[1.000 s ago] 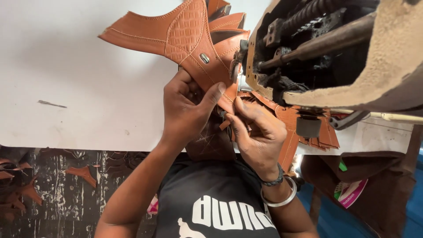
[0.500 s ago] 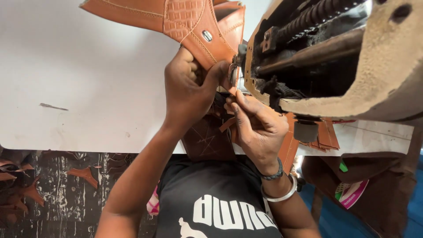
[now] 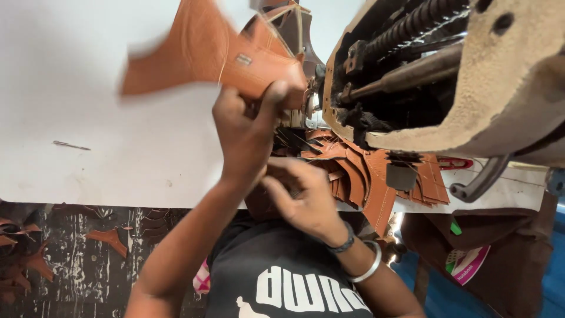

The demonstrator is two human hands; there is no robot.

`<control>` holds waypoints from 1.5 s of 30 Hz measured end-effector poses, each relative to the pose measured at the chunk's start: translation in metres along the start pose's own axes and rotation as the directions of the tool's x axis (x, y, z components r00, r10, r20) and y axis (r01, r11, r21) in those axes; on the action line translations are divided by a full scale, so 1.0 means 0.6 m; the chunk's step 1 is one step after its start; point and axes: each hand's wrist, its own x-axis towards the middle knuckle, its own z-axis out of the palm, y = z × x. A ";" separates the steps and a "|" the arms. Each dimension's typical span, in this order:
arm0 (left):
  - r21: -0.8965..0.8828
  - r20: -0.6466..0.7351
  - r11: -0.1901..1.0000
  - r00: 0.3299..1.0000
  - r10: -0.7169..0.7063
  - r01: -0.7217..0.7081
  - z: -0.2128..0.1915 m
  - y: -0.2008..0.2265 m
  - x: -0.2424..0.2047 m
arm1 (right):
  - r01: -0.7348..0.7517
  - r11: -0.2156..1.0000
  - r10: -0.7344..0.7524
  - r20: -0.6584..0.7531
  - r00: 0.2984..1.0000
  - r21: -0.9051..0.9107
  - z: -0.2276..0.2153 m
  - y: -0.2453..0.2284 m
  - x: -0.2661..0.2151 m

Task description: Stitching together leather components of shoes using an industrial sewing machine.

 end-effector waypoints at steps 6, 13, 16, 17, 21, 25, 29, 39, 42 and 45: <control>-0.691 0.236 0.587 0.899 -0.369 0.422 0.046 -0.024 -0.135 | -0.185 0.749 -0.064 0.347 0.936 0.637 0.029 0.095 -0.043; 0.391 0.520 0.899 0.853 -0.040 -0.196 -0.003 0.064 -0.128 | -0.222 0.929 0.046 0.501 0.864 0.297 -0.058 0.065 -0.086; 0.403 0.506 0.870 0.861 0.046 -0.284 -0.018 0.081 -0.097 | -0.046 0.988 -0.002 0.319 0.948 0.144 -0.109 -0.008 -0.065; 0.404 0.507 0.869 0.861 0.046 -0.285 -0.020 0.083 -0.090 | -0.045 0.988 -0.003 0.318 0.948 0.146 -0.111 -0.002 -0.065; 0.345 0.676 0.774 0.713 0.189 -0.531 -0.029 0.091 -0.067 | -0.246 0.809 0.121 0.258 0.958 0.533 -0.125 0.042 -0.077; 0.269 0.745 0.683 0.596 0.298 -0.679 -0.036 0.084 -0.048 | -0.350 0.589 0.256 0.243 0.936 0.728 -0.117 0.045 -0.060; 0.358 0.669 0.635 0.663 0.336 -0.684 -0.040 0.057 -0.053 | -0.290 0.594 0.185 0.224 0.957 0.750 -0.086 0.014 -0.031; 0.452 0.326 0.861 0.942 0.084 -0.233 -0.035 0.048 -0.032 | -0.130 0.798 0.198 -0.052 0.979 0.589 -0.007 0.040 -0.006; 0.411 0.373 0.867 0.920 0.122 -0.282 -0.050 0.066 -0.023 | -0.088 0.763 0.173 -0.071 0.982 0.640 0.001 0.031 0.003; 0.423 0.375 0.874 0.924 0.071 -0.239 -0.055 0.066 -0.017 | -0.096 0.722 0.187 -0.060 0.980 0.685 0.004 0.031 0.006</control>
